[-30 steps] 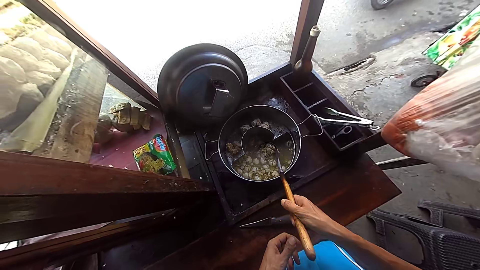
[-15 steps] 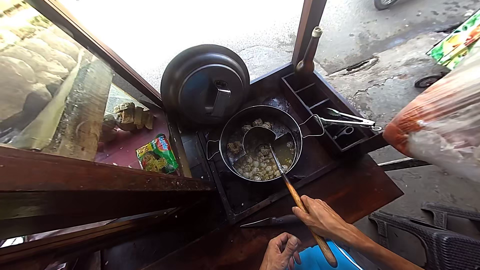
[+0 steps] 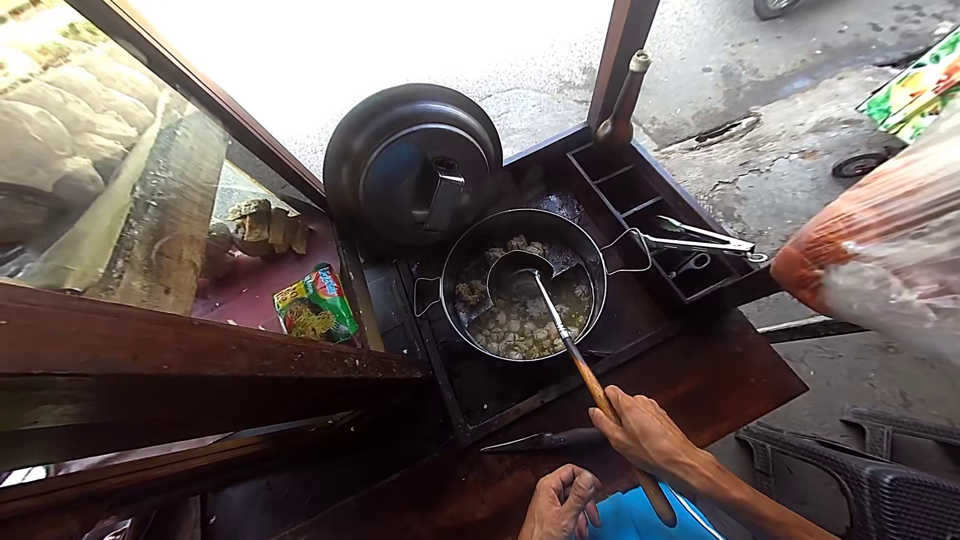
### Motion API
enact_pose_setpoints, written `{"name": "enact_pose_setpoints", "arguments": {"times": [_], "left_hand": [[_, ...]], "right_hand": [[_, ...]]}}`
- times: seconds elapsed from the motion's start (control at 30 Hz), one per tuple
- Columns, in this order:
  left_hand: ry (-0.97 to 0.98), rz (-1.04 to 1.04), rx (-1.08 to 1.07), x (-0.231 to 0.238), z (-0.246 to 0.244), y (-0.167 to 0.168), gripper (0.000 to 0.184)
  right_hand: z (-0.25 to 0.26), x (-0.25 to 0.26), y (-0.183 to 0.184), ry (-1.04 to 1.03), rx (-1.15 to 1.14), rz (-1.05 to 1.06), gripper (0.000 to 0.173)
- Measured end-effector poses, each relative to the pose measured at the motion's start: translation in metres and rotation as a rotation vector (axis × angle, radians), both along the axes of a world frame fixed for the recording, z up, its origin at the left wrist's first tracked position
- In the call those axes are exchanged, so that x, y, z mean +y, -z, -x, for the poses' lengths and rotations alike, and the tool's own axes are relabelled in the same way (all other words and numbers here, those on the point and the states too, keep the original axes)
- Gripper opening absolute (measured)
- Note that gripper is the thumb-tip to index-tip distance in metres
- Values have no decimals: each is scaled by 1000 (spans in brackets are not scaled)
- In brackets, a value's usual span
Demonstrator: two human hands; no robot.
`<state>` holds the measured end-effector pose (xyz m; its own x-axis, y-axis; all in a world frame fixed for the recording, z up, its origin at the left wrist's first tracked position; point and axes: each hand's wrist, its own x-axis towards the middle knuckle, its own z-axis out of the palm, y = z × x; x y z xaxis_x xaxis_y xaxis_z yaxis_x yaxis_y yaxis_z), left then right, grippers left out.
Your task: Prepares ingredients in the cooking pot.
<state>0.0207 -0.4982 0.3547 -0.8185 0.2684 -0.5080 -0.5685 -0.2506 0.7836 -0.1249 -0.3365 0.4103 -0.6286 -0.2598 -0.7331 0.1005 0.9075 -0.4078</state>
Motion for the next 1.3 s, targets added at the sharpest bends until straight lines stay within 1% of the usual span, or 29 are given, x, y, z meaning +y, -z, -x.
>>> {"name": "enact_pose_setpoints", "arguments": {"times": [0.1, 0.2, 0.47, 0.6, 0.77, 0.9, 0.93, 1.0, 1.1, 1.2, 1.3], "left_hand": [[13, 16, 7, 0, 0, 0, 31], [13, 8, 14, 0, 0, 1, 32], [-1, -7, 6, 0, -3, 4, 32], [-2, 1, 0, 0, -3, 2, 32], [-3, -10, 13, -1, -4, 3, 30], [-8, -13, 6, -2, -4, 2, 31], [-9, -14, 1, -2, -4, 2, 31], [-18, -10, -6, -3, -4, 1, 31], [-30, -6, 6, -3, -5, 3, 31], [-18, -14, -8, -1, -4, 4, 30], [4, -22, -8, 0, -1, 3, 29]], "right_hand": [[6, 6, -1, 48, 0, 60, 35], [11, 10, -6, 49, -4, 43, 35], [19, 1, -19, -130, -15, -209, 40], [27, -7, -15, -162, -18, -265, 39], [50, -10, -15, -175, -31, -207, 37], [77, -7, -15, -181, -85, -156, 39], [84, -5, -13, -156, -104, -129, 40], [94, 4, -5, -41, -143, -16, 40], [101, 20, -1, 240, -254, 268, 36], [101, 31, -15, 480, -367, 468, 34], [101, 37, -30, 597, -424, 566, 33]]}}
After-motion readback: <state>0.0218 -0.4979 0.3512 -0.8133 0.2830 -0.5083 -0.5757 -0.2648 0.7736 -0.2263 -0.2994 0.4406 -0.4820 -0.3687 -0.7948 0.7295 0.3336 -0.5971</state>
